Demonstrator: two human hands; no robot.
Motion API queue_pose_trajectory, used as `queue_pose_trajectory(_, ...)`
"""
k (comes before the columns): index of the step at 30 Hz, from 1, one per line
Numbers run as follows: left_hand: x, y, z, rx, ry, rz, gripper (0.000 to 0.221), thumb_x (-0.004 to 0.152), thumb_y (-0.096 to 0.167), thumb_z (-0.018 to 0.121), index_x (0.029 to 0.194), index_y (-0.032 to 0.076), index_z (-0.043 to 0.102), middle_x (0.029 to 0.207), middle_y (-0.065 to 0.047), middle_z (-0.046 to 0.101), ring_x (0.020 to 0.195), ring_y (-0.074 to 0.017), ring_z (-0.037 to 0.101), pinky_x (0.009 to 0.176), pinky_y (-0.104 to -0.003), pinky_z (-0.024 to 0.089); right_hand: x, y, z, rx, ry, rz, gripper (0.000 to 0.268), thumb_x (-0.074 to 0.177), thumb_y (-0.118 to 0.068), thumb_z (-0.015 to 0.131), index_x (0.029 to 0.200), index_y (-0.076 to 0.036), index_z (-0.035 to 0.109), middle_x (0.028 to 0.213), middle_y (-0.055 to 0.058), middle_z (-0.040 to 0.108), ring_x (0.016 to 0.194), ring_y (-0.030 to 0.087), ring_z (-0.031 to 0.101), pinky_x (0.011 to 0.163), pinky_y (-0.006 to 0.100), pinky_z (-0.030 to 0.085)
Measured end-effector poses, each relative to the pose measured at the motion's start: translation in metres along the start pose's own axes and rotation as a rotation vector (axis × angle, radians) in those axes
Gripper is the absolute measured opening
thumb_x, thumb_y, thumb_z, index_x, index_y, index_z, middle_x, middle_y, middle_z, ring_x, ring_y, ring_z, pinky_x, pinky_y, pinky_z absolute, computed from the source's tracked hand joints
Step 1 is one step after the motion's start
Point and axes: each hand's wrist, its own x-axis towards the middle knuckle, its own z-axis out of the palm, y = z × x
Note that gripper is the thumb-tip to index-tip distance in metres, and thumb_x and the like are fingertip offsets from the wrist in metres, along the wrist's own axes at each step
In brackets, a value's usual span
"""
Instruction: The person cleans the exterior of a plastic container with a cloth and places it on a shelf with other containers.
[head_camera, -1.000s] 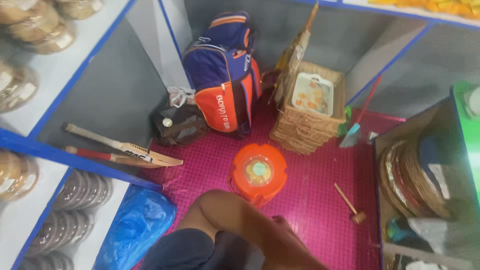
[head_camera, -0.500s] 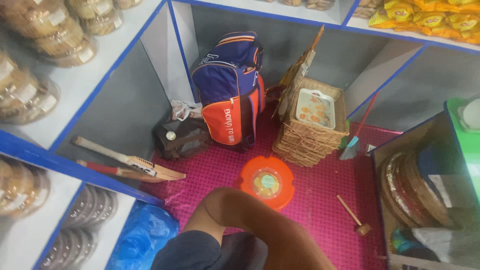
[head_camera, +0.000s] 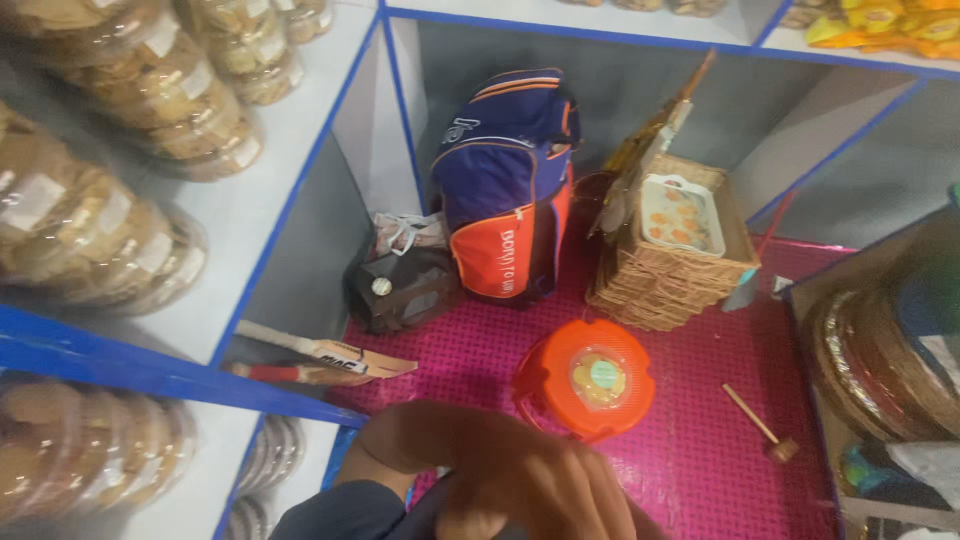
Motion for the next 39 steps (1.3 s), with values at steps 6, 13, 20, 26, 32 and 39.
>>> queue_pose_trajectory(6,-0.089,-0.099,-0.031,0.883,0.622,0.268,0.017,0.104,0.007,0.059,0.089,0.008,0.067,0.089,-0.003,0.072,0.069,-0.0229,0.065,0.064,-0.04,0.053,0.034,0.018,0.052,-0.081,-0.036,-0.163,0.032,0.096,-0.033,0.053,0.106,-0.011,0.075,0.106,0.004,0.076,0.097,0.021,0.071,0.088,0.031,0.057)
queue_pose_trajectory(13,-0.274,-0.333,-0.094,0.501,1.259,-0.633,0.04,0.097,0.05,0.055,0.081,0.015,0.067,0.065,0.001,0.057,0.061,-0.0136,0.054,0.06,-0.035,0.039,0.127,-0.01,0.069,0.751,0.303,0.582,0.017,0.085,-0.02,0.074,0.091,-0.005,0.078,0.081,0.008,0.078,0.076,0.017,0.069,0.075,0.034,0.055)
queue_pose_trajectory(20,-0.324,-0.423,-0.1,-0.564,1.65,-1.242,0.073,0.09,0.072,0.038,0.11,0.01,0.071,0.078,-0.01,0.071,0.055,-0.0215,0.067,0.041,-0.032,0.055,0.241,-0.098,0.01,0.626,0.433,0.402,0.006,0.092,-0.015,0.072,0.093,-0.008,0.072,0.089,0.006,0.077,0.081,0.016,0.073,0.076,0.031,0.06)
queue_pose_trajectory(26,-0.357,-0.482,-0.174,-0.932,1.735,-0.692,0.062,0.095,0.072,0.041,0.115,0.014,0.053,0.095,-0.014,0.058,0.084,-0.0241,0.056,0.072,-0.035,0.043,0.305,-0.154,-0.046,0.494,0.485,0.472,0.025,0.082,-0.035,0.082,0.085,-0.013,0.069,0.076,0.0,0.07,0.073,0.011,0.061,0.07,0.031,0.051)
queue_pose_trajectory(32,-0.335,-0.469,-0.259,-0.103,1.929,-0.86,0.045,0.1,0.053,0.045,0.121,0.02,0.066,0.1,-0.002,0.066,0.09,-0.0181,0.063,0.072,-0.033,0.05,0.375,-0.106,-0.097,0.649,0.363,0.355,0.045,0.092,-0.046,0.073,0.117,-0.009,0.07,0.105,0.011,0.07,0.103,0.022,0.063,0.095,0.04,0.049)
queue_pose_trajectory(39,-0.299,-0.415,-0.356,1.245,1.521,-0.498,0.055,0.076,0.04,0.082,0.106,0.005,0.051,0.099,-0.013,0.046,0.092,-0.0346,0.046,0.087,-0.046,0.044,0.437,-0.163,-0.209,1.081,0.409,0.577,0.048,0.092,-0.043,0.078,0.077,0.001,0.069,0.052,0.008,0.054,0.036,0.016,0.056,0.03,0.025,0.045)
